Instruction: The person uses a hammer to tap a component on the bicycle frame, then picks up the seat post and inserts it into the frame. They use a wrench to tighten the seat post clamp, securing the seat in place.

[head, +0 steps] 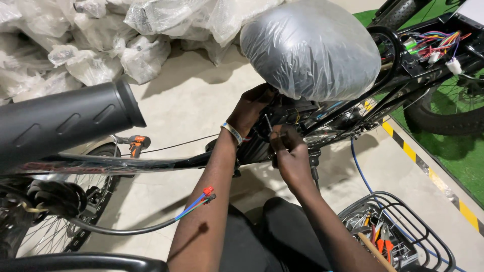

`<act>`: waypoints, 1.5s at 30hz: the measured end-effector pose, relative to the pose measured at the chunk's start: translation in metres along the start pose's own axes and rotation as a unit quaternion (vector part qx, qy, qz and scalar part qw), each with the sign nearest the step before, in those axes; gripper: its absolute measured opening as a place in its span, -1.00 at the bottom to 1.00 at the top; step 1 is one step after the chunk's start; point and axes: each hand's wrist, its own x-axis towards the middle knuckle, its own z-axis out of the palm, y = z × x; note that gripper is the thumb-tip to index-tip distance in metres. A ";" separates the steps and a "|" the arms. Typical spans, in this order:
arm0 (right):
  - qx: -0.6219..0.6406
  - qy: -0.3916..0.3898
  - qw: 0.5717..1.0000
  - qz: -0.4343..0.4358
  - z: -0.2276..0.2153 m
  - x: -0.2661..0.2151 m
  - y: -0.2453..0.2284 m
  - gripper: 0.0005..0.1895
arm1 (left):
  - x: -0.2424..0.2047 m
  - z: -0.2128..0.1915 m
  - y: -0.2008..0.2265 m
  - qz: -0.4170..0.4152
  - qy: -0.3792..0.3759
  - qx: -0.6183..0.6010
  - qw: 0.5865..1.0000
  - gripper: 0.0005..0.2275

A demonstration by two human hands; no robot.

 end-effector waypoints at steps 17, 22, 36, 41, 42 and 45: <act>-0.271 0.091 0.952 -0.108 0.006 0.008 -0.023 -0.78 | -0.016 0.012 0.019 0.054 0.029 0.080 0.995 -0.84; -0.272 0.066 0.949 -0.149 0.001 0.001 -0.033 -0.78 | -0.072 0.014 0.009 0.052 0.338 0.148 0.928 -0.85; -0.413 -0.111 0.858 -0.284 -0.029 0.014 -0.038 -0.67 | -0.056 0.052 0.011 -0.129 0.298 -0.058 0.944 -0.85; -0.384 -0.146 0.840 -0.355 -0.032 0.023 -0.063 -0.69 | -0.059 0.051 0.021 -0.134 0.344 -0.056 0.928 -0.79; -0.390 -0.154 0.829 -0.370 -0.034 0.024 -0.058 -0.70 | -0.062 0.053 0.024 -0.147 0.338 -0.050 0.928 -0.79; -0.397 -0.154 0.813 -0.396 -0.033 0.024 -0.054 -0.68 | -0.058 0.046 0.015 -0.159 0.332 -0.039 0.929 -0.78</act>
